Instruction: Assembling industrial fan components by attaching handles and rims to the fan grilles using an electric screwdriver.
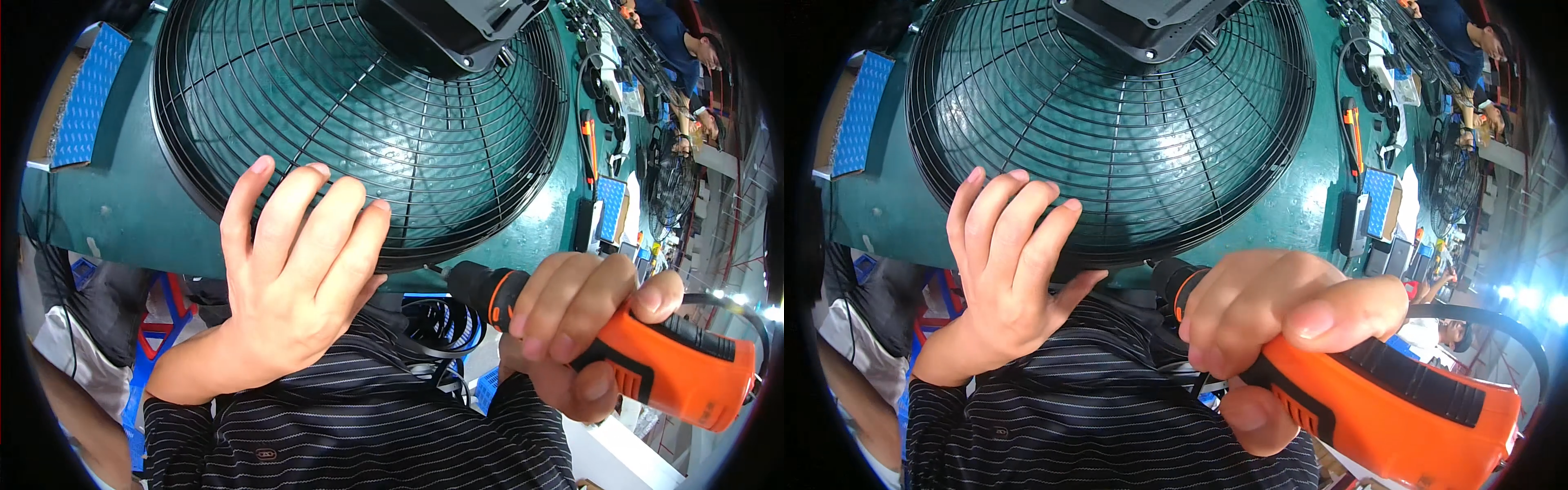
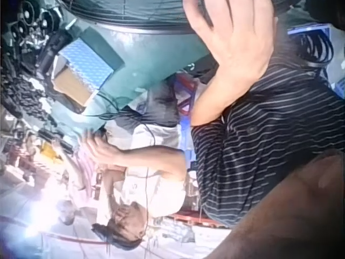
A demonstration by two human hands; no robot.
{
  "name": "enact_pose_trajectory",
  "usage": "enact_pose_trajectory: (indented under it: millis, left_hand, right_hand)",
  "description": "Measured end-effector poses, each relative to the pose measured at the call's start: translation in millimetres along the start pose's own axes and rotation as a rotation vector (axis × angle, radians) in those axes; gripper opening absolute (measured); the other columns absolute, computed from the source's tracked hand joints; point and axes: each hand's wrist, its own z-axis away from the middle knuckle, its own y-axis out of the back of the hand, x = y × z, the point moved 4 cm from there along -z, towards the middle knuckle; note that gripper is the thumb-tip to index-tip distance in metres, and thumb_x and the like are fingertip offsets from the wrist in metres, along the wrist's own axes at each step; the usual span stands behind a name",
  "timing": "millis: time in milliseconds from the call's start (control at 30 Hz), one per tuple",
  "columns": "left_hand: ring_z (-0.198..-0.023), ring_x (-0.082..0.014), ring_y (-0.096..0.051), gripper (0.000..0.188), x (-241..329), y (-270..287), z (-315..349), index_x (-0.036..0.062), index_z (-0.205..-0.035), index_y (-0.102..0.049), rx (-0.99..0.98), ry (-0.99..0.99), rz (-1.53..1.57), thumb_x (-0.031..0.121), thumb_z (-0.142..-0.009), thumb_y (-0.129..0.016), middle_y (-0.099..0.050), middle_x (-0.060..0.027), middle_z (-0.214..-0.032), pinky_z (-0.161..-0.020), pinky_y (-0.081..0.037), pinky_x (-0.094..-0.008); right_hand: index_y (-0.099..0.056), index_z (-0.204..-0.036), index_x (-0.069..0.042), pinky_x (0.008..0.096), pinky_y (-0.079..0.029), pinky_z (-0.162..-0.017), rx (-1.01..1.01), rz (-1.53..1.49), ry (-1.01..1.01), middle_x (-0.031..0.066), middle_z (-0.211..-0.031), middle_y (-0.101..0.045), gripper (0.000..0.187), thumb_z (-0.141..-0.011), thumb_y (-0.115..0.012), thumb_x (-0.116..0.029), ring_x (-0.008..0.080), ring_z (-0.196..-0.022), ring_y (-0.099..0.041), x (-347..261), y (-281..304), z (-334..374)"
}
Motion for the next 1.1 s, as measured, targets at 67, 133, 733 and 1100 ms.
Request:
enact_pose_trajectory:
  millis: [67,133,733,1100]
  left_hand:
    - [-0.119,-0.0356,-0.051,0.070,-1,0,-1,0.0048,-0.119,-0.061,0.010,-0.005,0.006,0.027,-0.056,-0.084,-0.057,-0.0137,-0.122,-0.104,-0.036,-0.0597]
    - [-0.119,-0.0356,-0.051,0.069,-2,0,-1,0.0049,-0.118,-0.061,0.014,-0.013,0.011,0.026,-0.057,-0.084,-0.057,-0.0136,-0.121,-0.104,-0.036,-0.0593]
    - [-0.119,-0.0348,-0.051,0.073,-2,-2,1,0.0063,-0.117,-0.060,0.041,-0.004,0.040,0.022,-0.050,-0.085,-0.057,-0.0126,-0.122,-0.107,-0.033,-0.0580]
    - [-0.123,-0.0383,-0.049,0.088,-46,54,-27,0.0031,-0.128,-0.053,-0.232,-0.172,-0.028,0.025,-0.049,-0.085,-0.053,-0.0160,-0.127,-0.113,-0.032,-0.0606]
  right_hand:
    - [-0.041,-0.126,-0.003,0.0290,-0.055,-0.054,0.007,0.014,-0.002,0.0063,-0.076,-0.059,0.052,-0.085,-0.070,-0.014,0.0149,-0.053,-0.059,2,-1,3]
    - [-0.041,-0.126,-0.003,0.0288,-0.056,-0.053,0.004,0.057,0.073,0.0060,-0.074,-0.060,0.051,-0.085,-0.070,-0.013,0.0148,-0.052,-0.059,-1,-2,5]
    - [-0.049,-0.119,-0.006,0.0317,-0.056,-0.053,-0.452,-0.071,-0.131,0.0084,-0.070,-0.065,0.053,-0.074,-0.078,-0.001,0.0201,-0.056,-0.066,4,-5,-21]
    - [-0.047,-0.126,-0.003,0.0300,-0.050,-0.050,0.314,-0.036,0.281,0.0077,-0.075,-0.059,0.047,-0.085,-0.070,-0.009,0.0170,-0.057,-0.058,-42,48,36]
